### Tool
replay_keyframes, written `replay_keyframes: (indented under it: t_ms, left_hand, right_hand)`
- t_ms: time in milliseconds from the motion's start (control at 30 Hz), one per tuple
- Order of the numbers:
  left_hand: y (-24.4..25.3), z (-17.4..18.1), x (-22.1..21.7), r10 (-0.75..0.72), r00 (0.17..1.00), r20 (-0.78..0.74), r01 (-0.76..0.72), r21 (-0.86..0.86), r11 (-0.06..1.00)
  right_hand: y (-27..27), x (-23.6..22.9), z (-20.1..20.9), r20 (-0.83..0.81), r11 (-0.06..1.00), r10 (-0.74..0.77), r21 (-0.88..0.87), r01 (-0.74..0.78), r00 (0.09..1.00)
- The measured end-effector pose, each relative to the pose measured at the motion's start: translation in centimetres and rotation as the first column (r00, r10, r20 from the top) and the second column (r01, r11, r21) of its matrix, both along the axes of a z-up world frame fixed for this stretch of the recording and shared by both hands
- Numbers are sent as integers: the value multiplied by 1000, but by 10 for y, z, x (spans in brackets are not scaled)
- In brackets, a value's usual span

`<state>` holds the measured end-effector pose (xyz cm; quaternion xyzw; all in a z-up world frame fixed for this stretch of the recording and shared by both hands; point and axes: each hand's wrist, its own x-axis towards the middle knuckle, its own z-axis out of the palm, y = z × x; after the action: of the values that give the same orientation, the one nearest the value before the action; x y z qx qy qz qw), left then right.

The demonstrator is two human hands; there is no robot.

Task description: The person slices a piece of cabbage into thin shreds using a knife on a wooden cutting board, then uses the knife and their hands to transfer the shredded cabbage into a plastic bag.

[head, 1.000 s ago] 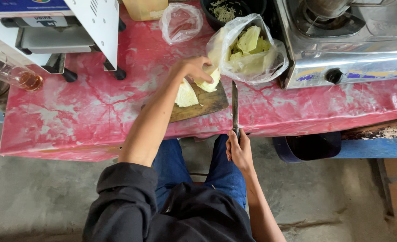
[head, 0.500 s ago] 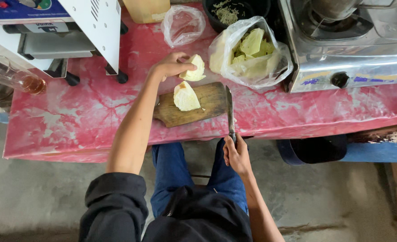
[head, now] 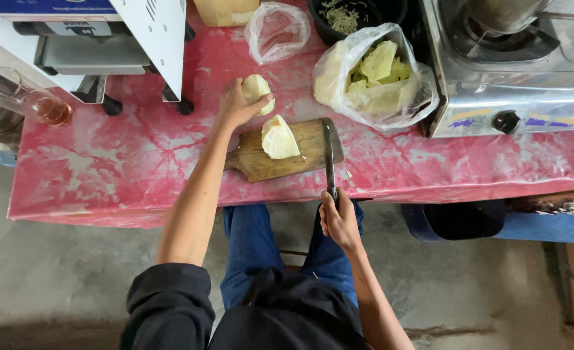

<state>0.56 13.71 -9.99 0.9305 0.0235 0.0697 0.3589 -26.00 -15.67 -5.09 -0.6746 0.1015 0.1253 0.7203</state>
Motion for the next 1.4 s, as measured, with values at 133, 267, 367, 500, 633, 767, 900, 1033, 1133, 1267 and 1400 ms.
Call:
replay_keyframes:
  t_ms: [133, 267, 367, 500, 633, 767, 900, 1033, 1133, 1267, 1400]
  left_hand:
    - [-13, 21, -27, -1, 984, 176, -14, 83, 996]
    - [-29, 61, -68, -18, 930, 368, -35, 138, 990]
    - [-32, 85, -97, -298, 886, 355, 348, -86, 933]
    - [-39, 87, -122, -545, 815, 195, 579, -269, 770]
    - [-44, 72, -125, -482, 811, 331, 567, -246, 786]
    - [-47, 62, -139, -399, 875, 275, 469, -280, 837]
    - [-46, 46, -153, -284, 895, 343, 421, -444, 791]
    - [-48, 30, -162, -254, 930, 266, 279, -960, 19]
    - [-47, 27, -161, -237, 959, 157, 114, -976, -183]
    - [-47, 32, -157, -230, 955, 189, 180, -982, -59]
    - [-56, 38, -158, -120, 958, 260, 276, -726, 630]
  right_hand:
    - [3, 0, -5, -10, 1000, 2, 8, -2, 1000]
    - [4, -2, -10, -14, 1000, 13, 10, -13, 1000]
    - [6, -2, -9, -15, 1000, 14, 1, -14, 1000]
    - [8, -1, -3, -59, 1000, -8, 6, 8, 998]
    - [11, -3, 4, -49, 1000, -19, 15, 19, 999]
    - [9, -5, 11, -24, 1000, -27, 10, 27, 999]
    - [7, -4, 16, -3, 996, -40, 85, 40, 999]
    - [10, 0, 22, 16, 995, -41, 87, 39, 999]
    - [13, 4, 24, 51, 995, -15, 103, 10, 999]
    - [16, 8, 22, 77, 990, -4, 138, -6, 997]
    - [22, 12, 26, 64, 997, -20, 75, 15, 998]
